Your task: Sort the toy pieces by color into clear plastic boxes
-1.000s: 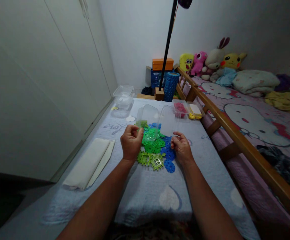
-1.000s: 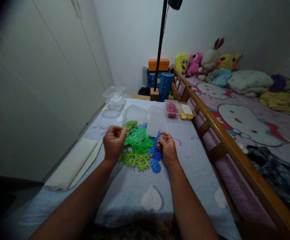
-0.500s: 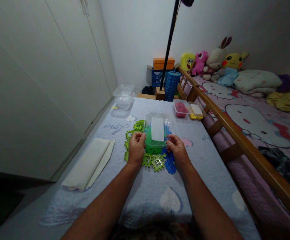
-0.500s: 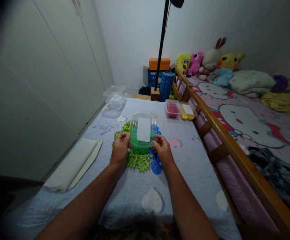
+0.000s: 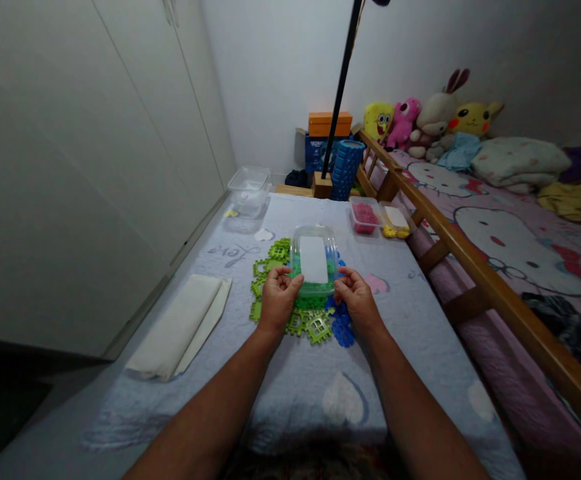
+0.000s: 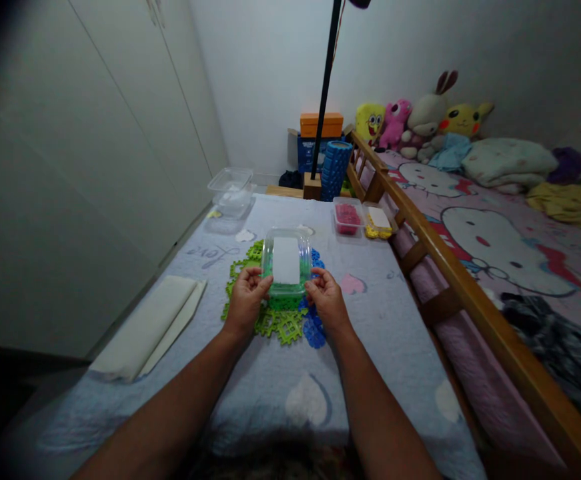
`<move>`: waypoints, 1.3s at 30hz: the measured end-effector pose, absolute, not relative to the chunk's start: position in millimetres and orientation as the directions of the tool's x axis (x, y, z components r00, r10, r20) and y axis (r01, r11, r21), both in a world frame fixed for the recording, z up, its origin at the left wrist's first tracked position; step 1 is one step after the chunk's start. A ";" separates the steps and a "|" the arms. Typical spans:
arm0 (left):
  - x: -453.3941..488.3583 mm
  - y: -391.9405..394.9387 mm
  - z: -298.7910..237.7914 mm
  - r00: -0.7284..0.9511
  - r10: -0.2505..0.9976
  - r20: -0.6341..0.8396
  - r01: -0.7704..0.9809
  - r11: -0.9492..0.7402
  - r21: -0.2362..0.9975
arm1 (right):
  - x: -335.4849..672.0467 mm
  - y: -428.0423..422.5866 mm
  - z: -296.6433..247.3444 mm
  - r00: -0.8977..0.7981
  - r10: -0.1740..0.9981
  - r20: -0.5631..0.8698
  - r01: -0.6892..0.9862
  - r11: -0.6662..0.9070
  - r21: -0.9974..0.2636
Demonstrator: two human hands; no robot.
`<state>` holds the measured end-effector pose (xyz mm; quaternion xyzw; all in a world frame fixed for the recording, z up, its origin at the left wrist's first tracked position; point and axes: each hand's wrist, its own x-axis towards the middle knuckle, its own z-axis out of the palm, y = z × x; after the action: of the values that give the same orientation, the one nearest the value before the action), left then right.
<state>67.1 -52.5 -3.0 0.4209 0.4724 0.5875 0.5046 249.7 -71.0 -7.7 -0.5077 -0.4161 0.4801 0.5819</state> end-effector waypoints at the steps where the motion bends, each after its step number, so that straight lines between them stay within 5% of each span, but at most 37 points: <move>1: 67.0 -52.4 -2.8 -0.143 0.990 0.009 -0.195 -0.037 0.980 | 249.6 -71.1 -7.8 0.191 0.982 -0.003 -0.131 0.023 -0.991; 11: 66.5 -53.2 -1.2 -0.169 0.985 0.012 -0.165 -0.041 0.985 | 248.3 -73.8 -5.5 0.183 0.983 0.008 -0.112 0.029 -0.993; 18: 66.5 -51.5 -5.2 -0.198 0.979 0.044 -0.144 -0.073 0.987 | 246.9 -80.5 -0.2 0.047 0.992 -0.121 -0.057 -0.118 -0.991; 39: 68.5 -50.6 -8.5 -0.178 0.983 0.041 -0.136 -0.066 0.989 | 244.9 -78.0 -5.1 0.060 0.998 0.008 -0.018 0.009 -1.000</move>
<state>68.5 -50.6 -8.5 0.4308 0.4917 0.5894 0.4745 244.9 -78.0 -5.1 -0.5082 -0.4824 0.4870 0.5214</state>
